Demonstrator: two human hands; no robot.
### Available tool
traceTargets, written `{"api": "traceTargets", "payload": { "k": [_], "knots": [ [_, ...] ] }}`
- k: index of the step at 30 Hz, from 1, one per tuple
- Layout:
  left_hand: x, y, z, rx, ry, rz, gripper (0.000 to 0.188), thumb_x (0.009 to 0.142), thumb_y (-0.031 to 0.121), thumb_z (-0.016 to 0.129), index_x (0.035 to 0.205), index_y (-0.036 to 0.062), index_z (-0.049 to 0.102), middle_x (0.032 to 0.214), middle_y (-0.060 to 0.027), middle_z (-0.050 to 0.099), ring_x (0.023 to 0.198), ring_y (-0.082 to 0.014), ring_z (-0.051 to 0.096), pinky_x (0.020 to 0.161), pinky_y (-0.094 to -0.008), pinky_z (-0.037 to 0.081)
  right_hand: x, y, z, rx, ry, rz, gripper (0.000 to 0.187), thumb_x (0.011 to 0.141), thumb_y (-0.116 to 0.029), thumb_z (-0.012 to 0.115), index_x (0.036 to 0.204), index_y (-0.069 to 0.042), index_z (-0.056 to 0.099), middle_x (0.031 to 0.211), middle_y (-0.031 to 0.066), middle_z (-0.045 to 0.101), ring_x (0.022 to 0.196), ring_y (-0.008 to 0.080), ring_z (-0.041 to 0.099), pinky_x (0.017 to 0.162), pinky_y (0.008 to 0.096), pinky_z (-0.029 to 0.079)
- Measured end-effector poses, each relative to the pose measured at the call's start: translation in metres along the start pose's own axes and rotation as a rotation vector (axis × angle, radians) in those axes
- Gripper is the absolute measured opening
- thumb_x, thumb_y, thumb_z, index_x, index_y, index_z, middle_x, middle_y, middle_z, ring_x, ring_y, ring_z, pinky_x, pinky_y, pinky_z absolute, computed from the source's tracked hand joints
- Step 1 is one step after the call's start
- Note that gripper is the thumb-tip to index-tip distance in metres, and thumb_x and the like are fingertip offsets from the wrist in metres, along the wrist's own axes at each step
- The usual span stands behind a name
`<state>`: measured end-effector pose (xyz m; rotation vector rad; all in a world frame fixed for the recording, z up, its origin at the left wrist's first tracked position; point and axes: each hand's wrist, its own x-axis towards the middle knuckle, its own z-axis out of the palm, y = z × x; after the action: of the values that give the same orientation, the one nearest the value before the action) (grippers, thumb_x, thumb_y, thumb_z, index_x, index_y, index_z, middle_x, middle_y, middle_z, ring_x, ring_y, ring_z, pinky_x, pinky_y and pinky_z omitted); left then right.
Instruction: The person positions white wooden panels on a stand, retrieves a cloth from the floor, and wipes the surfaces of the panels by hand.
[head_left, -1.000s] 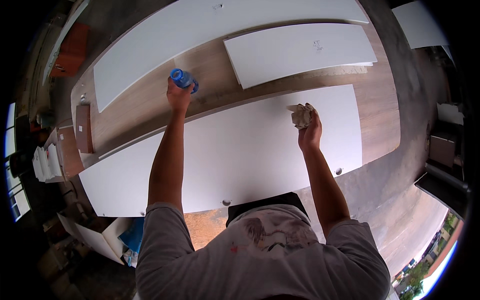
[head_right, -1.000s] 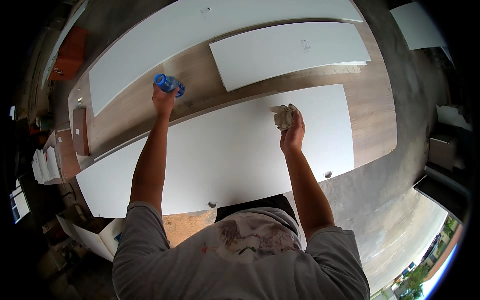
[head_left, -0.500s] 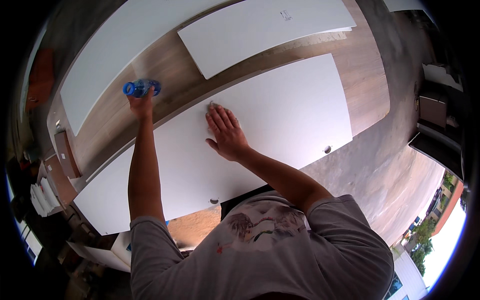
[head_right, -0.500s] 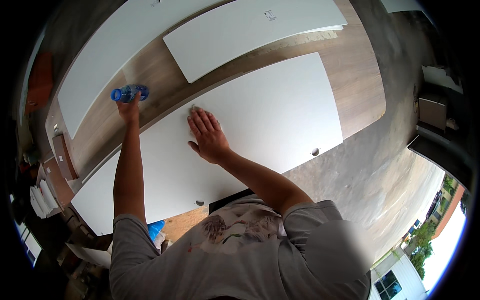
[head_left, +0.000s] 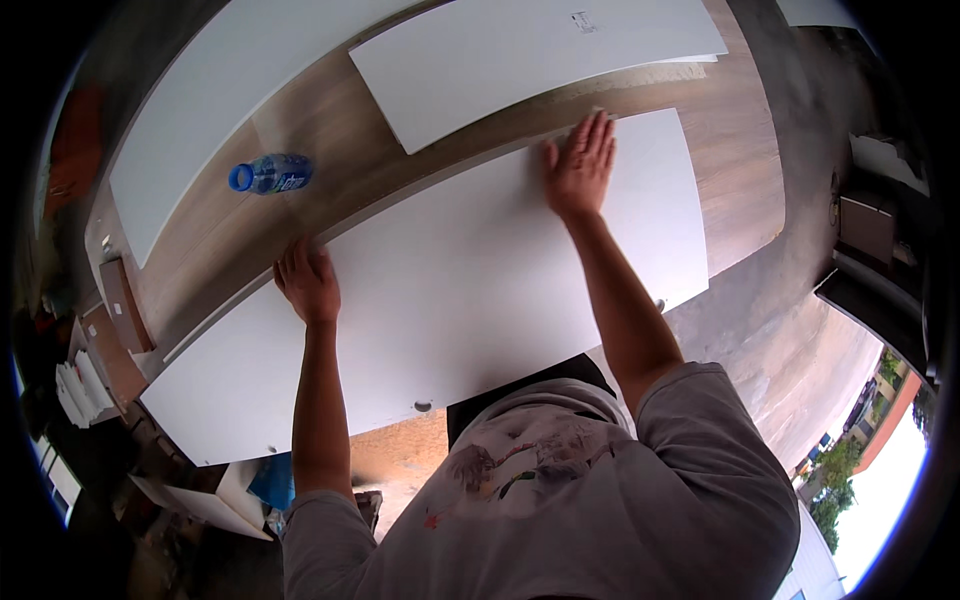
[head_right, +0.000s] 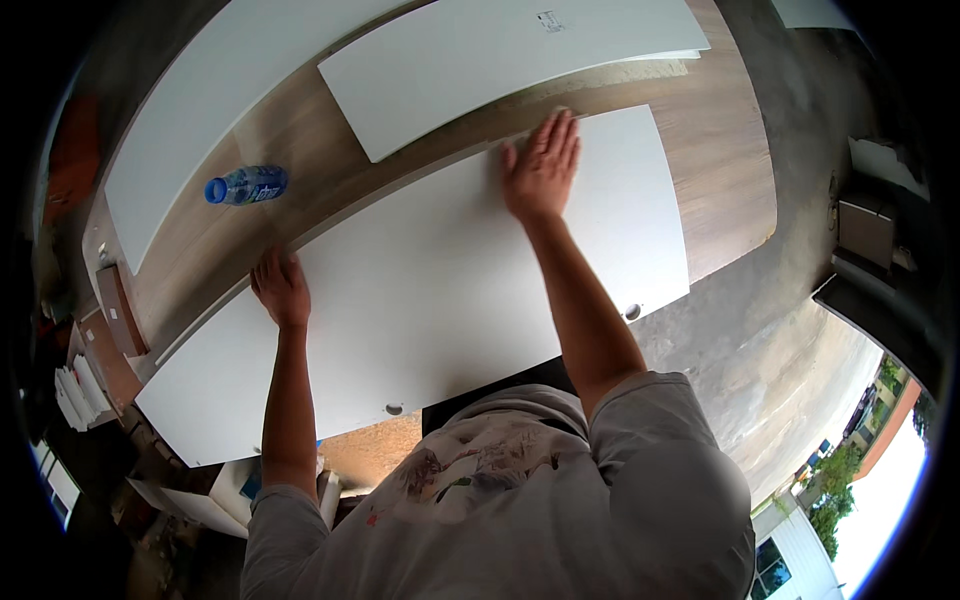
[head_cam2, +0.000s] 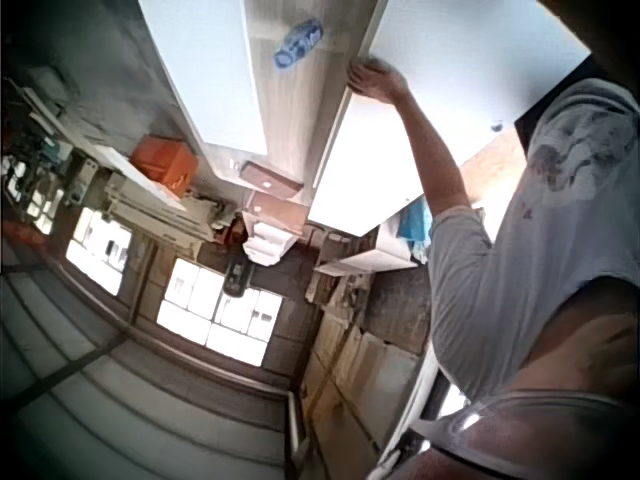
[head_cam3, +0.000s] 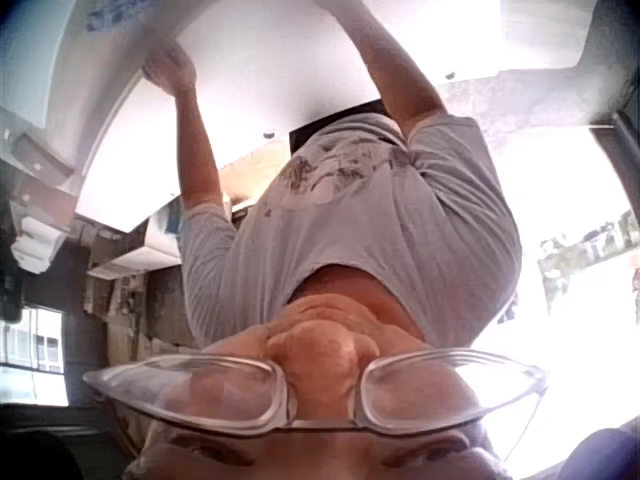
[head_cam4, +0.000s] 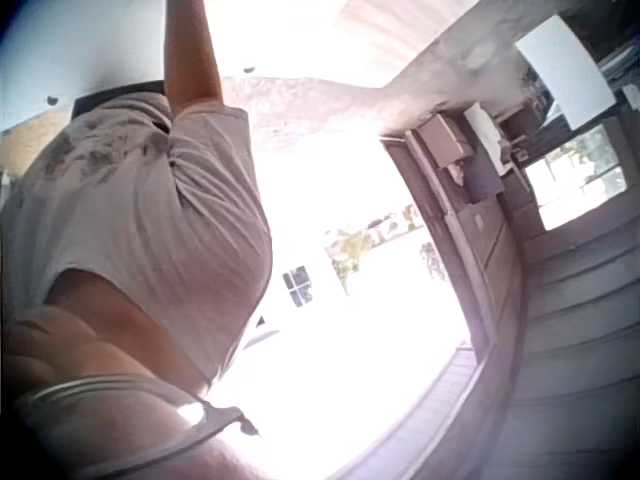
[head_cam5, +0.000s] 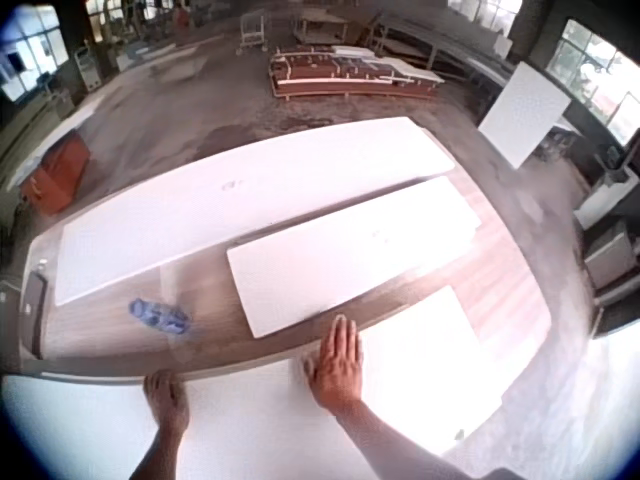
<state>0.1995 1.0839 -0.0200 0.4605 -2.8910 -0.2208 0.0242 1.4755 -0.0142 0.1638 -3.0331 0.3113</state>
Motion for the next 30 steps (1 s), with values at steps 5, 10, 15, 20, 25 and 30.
{"api": "traceTargets", "payload": {
  "k": [5, 10, 15, 20, 25, 30],
  "knots": [
    [0.001, 0.000, 0.000, -0.014, -0.056, 0.060, 0.040, 0.101, 0.029, 0.047, 0.129, 0.0046, 0.061, 0.132, -0.0147, 0.063, 0.125, -0.0353, 0.055, 0.111, -0.0513, 0.035, -0.078, -0.184, 0.004, 0.348, -0.355, -0.581, 0.084, 0.098, -0.056, 0.050, 0.154, 0.004, 0.031, 0.164, 0.0186, 0.027, 0.155, 0.0318, 0.017, 0.127, 0.0442, 0.013],
    [-0.003, -0.008, -0.001, 0.001, -0.050, 0.026, 0.042, 0.101, 0.030, 0.045, 0.132, 0.0057, 0.060, 0.134, -0.0152, 0.061, 0.124, -0.0360, 0.055, 0.110, -0.0512, 0.036, 0.004, -0.018, -0.005, 0.218, -0.107, -0.334, 0.078, 0.098, -0.045, 0.056, 0.153, 0.004, 0.031, 0.163, 0.0216, 0.028, 0.154, 0.0345, 0.021, 0.126, 0.0456, 0.016],
    [0.008, 0.006, 0.004, 0.036, -0.077, 0.034, 0.044, 0.102, 0.032, 0.044, 0.135, 0.0067, 0.059, 0.133, -0.0165, 0.062, 0.124, -0.0363, 0.054, 0.110, -0.0516, 0.035, 0.053, 0.110, -0.018, -0.028, 0.082, 0.127, 0.079, 0.101, -0.047, 0.048, 0.154, 0.008, 0.027, 0.163, 0.0254, 0.026, 0.154, 0.0370, 0.019, 0.126, 0.0461, 0.016],
    [-0.002, -0.005, 0.007, 0.040, -0.099, -0.008, 0.047, 0.105, 0.037, 0.041, 0.136, 0.0054, 0.058, 0.135, -0.0182, 0.060, 0.125, -0.0384, 0.053, 0.111, -0.0523, 0.035, -0.026, -0.006, -0.024, 0.359, -0.274, -0.354, 0.082, 0.098, -0.048, 0.055, 0.155, 0.005, 0.028, 0.164, 0.0219, 0.024, 0.154, 0.0344, 0.019, 0.126, 0.0455, 0.016],
    [0.007, 0.003, 0.004, 0.024, -0.100, 0.007, 0.051, 0.106, 0.041, 0.039, 0.134, 0.0043, 0.058, 0.135, -0.0191, 0.060, 0.125, -0.0397, 0.053, 0.111, -0.0529, 0.035, 0.080, 0.183, -0.032, -0.025, 0.103, 0.174, 0.081, 0.101, -0.050, 0.045, 0.155, 0.008, 0.026, 0.164, 0.0245, 0.023, 0.154, 0.0345, 0.019, 0.126, 0.0440, 0.016],
    [0.000, -0.003, -0.001, 0.048, -0.105, -0.019, 0.053, 0.105, 0.043, 0.039, 0.134, 0.0034, 0.058, 0.135, -0.0200, 0.059, 0.126, -0.0404, 0.052, 0.110, -0.0536, 0.035, 0.038, 0.139, -0.024, -0.016, -0.015, 0.235, 0.099, 0.095, -0.061, 0.051, 0.156, 0.009, 0.018, 0.165, 0.0260, 0.015, 0.154, 0.0419, 0.012, 0.125, 0.0524, 0.010]
  ]
}}
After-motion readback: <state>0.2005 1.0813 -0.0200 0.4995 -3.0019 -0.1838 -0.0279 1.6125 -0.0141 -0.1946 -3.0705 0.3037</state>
